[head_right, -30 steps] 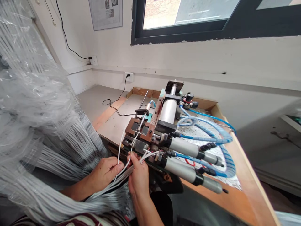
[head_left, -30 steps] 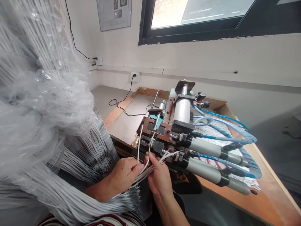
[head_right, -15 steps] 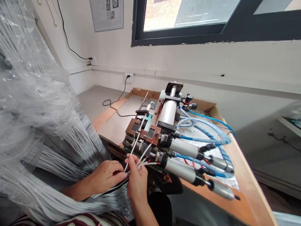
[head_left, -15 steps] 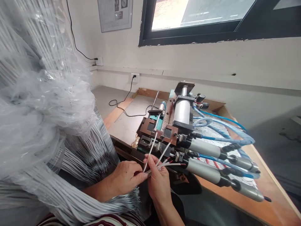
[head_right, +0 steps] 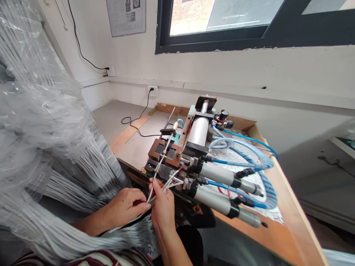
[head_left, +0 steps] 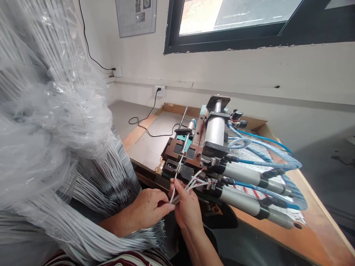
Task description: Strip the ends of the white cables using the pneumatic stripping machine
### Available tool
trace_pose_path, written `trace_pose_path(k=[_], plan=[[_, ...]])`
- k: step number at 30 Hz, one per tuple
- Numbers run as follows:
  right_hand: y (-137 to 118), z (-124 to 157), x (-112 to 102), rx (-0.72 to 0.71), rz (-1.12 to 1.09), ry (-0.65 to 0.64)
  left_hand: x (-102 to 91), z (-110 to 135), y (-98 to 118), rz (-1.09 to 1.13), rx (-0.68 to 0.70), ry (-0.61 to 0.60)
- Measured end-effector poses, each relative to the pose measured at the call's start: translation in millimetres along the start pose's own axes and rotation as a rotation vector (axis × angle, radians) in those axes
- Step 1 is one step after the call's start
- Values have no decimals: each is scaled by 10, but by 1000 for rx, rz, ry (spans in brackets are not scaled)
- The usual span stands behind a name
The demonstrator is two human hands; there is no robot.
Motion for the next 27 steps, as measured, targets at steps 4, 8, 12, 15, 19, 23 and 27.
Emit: trace_pose_path(k=[4,8,12,15,19,23,27], plan=[[-13,-8,4,-4,19,-35,-72,4,4,28,-36,50],[15,74,-9,-25,122,-172,-201,16,-46,181,-77,236],[227,270,-78,68,284,-379,-182,45,-194,580,-182,355],[406,402,-163,192,303,-475,-84,64,-263,896,-241,359],[597,540,-227,372,203,-610,4,96,-341,1172,-342,378],[719,688,-256,487,86,-752,-55,156,-490,1237,-369,590],[769,769,-290,518,17,-787,143,207,-492,1259,-451,299]])
Point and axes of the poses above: each hand's wrist, its own z-axis away from the middle knuckle, its own x-axis out of the palm, y = z × x, the point moved 5 cm from there along -z, towards the middle knuckle, and after that the axes turned 5 degrees about x, right-handed, at the moved point
